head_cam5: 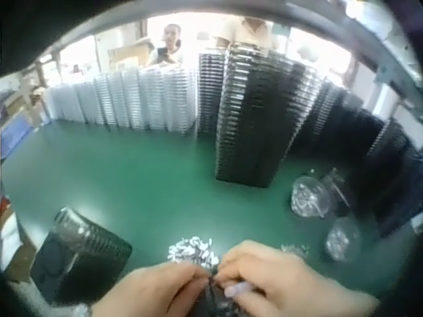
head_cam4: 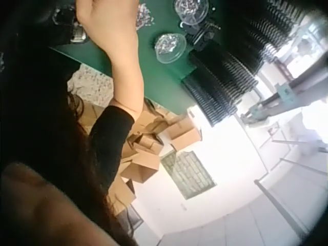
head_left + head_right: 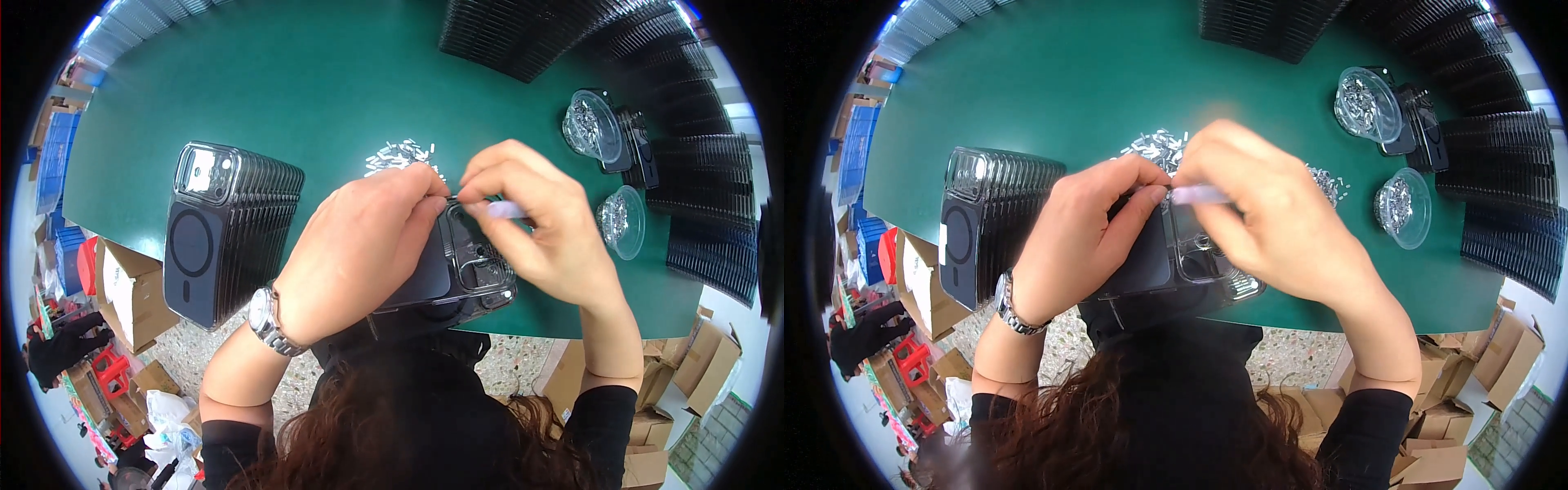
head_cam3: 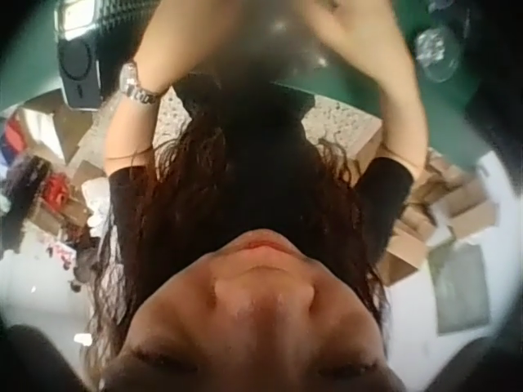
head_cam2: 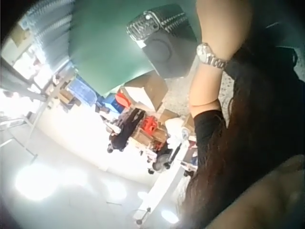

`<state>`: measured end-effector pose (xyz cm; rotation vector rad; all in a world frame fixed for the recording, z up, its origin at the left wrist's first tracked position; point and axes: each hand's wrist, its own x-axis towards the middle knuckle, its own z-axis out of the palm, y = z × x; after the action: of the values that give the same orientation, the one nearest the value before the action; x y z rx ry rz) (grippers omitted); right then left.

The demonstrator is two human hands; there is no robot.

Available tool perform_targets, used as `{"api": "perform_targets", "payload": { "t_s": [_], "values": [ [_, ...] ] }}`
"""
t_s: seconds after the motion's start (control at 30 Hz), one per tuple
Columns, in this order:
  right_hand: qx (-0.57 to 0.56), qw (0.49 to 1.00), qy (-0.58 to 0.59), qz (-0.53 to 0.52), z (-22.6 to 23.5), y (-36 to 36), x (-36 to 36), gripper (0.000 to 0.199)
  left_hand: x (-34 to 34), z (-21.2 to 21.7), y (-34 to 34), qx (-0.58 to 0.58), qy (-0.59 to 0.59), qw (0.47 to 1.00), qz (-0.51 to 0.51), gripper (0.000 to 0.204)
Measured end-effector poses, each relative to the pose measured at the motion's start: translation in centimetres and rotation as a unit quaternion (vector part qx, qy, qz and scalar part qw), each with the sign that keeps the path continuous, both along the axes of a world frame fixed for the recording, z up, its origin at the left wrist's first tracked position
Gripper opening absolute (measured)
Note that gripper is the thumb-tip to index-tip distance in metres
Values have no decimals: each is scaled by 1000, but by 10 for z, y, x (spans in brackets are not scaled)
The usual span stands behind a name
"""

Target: Assembling small metal components into phone cases at a workshop table.

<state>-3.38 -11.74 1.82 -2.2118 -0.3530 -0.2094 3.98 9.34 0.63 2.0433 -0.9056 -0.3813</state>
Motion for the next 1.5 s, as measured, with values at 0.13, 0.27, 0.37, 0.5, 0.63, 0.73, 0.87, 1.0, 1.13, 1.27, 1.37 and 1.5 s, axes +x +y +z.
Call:
{"api": "perform_targets", "payload": {
  "t_s": [0.13, 0.27, 0.37, 0.5, 0.63, 0.73, 0.87, 1.0, 1.13, 1.27, 1.37, 1.5],
  "values": [
    [-95, 995, -15, 29, -6, 2, 6, 21, 2, -5, 0, -13, 1, 1000, 3, 9],
    [-111, 993, 3, 27, -5, 5, 10, 19, 3, -8, 0, -5, -12, 1000, 12, 8],
    [-84, 990, 109, -23, 0, 4, 13, 17, 4, -8, 0, -21, -7, 1000, 6, 10],
    [-13, 977, 212, -11, 11, 4, 20, 16, 4, -5, 5, -12, 15, 1000, 5, 10],
    [21, 973, 231, -16, 15, 5, 15, 16, 4, -5, 7, -27, 22, 999, 3, 11],
    [25, 973, 226, -23, 18, 8, 15, 18, 4, -5, 7, -9, -20, 1000, -6, 11],
    [-155, 985, 68, 20, 5, 5, 9, 27, 3, -4, 5, 66, -72, 995, -10, 9],
    [-312, 940, 137, 15, 20, 16, -2, 39, 1, -5, 8, 81, -88, 993, -19, 8],
    [-353, 933, 49, 44, 11, 16, -3, 22, -5, -2, 6, 93, -124, 987, -39, 8],
    [-357, 932, 40, 47, 9, 14, -2, 16, -5, 4, 4, 105, -144, 983, -41, 10],
    [-316, 948, 37, 17, 8, 19, -1, 13, -6, 5, 4, 111, -153, 982, -22, 10],
    [-242, 970, 22, 14, -5, 14, 15, 17, -2, 3, 5, 111, -142, 984, 1, 8]
  ]
}}
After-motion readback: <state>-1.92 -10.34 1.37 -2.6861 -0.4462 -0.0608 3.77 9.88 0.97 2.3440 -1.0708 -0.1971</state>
